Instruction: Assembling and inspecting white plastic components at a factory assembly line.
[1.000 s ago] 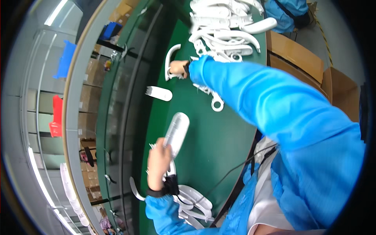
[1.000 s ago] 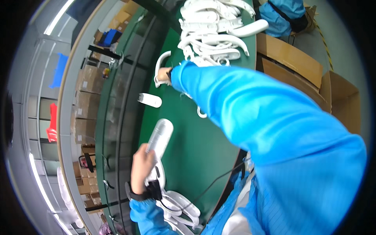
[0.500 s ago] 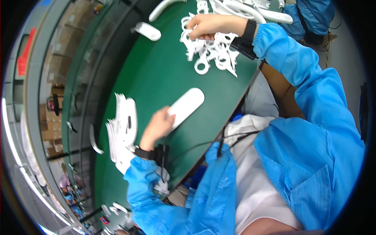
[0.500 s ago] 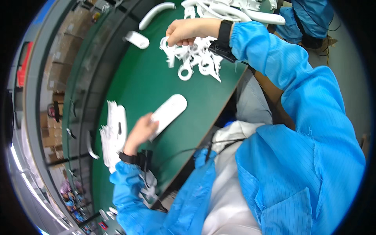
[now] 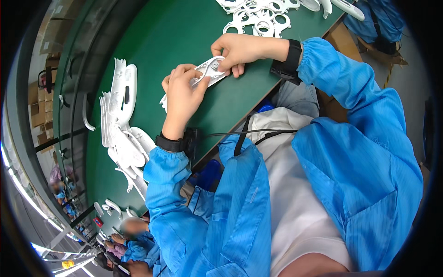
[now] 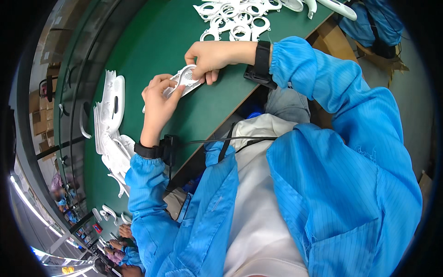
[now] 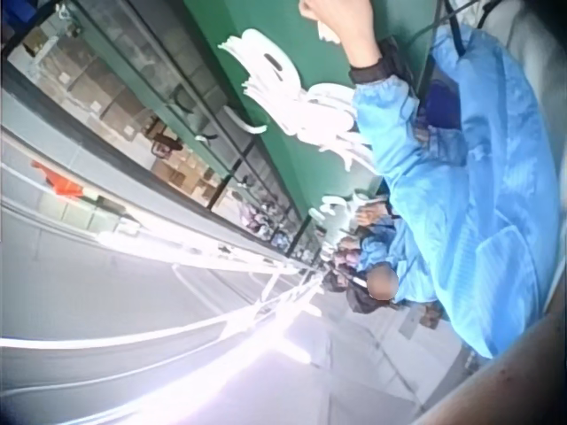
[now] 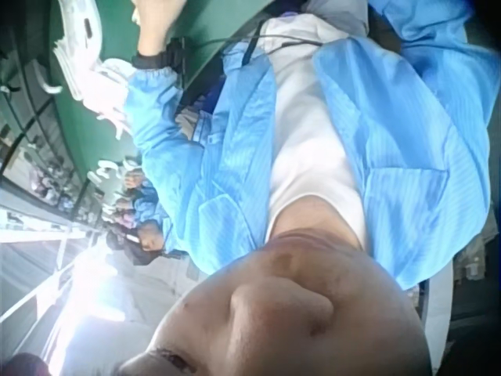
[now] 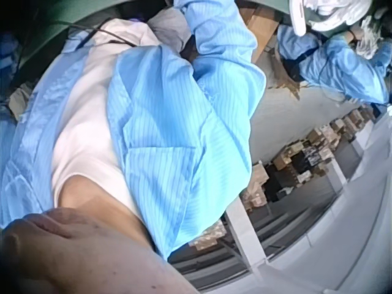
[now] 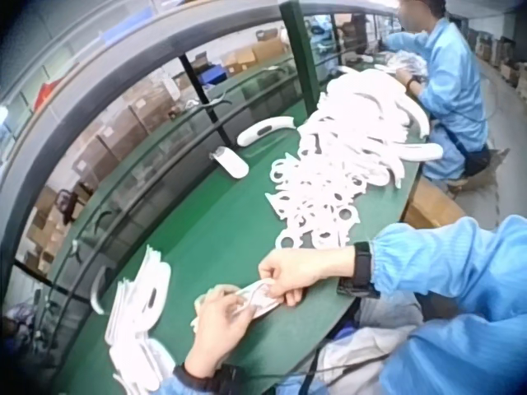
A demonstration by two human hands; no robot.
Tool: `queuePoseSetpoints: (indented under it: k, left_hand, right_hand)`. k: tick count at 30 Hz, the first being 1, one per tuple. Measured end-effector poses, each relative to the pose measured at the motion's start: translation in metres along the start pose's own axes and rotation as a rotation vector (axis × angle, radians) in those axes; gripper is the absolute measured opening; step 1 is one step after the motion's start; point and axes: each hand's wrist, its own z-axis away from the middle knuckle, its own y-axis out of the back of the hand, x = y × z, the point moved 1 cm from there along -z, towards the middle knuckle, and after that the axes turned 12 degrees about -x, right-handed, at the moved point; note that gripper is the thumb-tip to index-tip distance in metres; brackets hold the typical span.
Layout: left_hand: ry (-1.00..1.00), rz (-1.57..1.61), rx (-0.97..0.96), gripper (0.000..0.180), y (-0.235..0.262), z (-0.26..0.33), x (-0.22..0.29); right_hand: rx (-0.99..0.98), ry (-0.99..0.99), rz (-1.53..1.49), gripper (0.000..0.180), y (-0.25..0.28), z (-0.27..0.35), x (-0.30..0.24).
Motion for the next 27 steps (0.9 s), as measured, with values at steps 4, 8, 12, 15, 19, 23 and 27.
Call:
queuePoseSetpoints:
  k: [4, 8, 12, 15, 19, 23, 27]
  left_hand:
    - [0.037, 0.079, -0.011, 0.022, -0.005, 0.003, -0.003]
    - [0.028, 0.028, -0.010, 0.019, -0.004, -0.001, 0.002]
    - [0.023, -0.026, 0.020, 0.017, -0.008, -0.003, 0.006]
    - [0.033, -0.162, 0.008, 0.021, -0.011, -0.002, 0.010]
    - [0.153, -0.152, 0.102, 0.035, -0.008, -0.002, 0.021]
    - [0.371, -0.073, -0.179, 0.043, 0.002, -0.012, 0.026]
    - [0.306, -0.042, -0.114, 0.040, -0.003, -0.008, 0.019]
  right_hand:
    - [0.056, 0.047, 0.469, 0.022, 0.001, -0.010, -0.005]
    - [0.160, 0.136, 0.784, 0.027, 0.001, -0.013, 0.002]
    - [0.130, 0.136, 0.887, 0.031, 0.002, -0.012, -0.014]
    - [0.108, 0.112, 0.935, 0.036, 0.000, -0.015, -0.021]
    - [0.041, 0.076, 0.947, 0.041, 0.001, -0.024, -0.013]
    - [-0.036, 0.056, 0.925, 0.047, 0.002, -0.029, -0.011]
    - [-0.060, 0.019, 0.934, 0.045, 0.004, -0.031, -0.014]
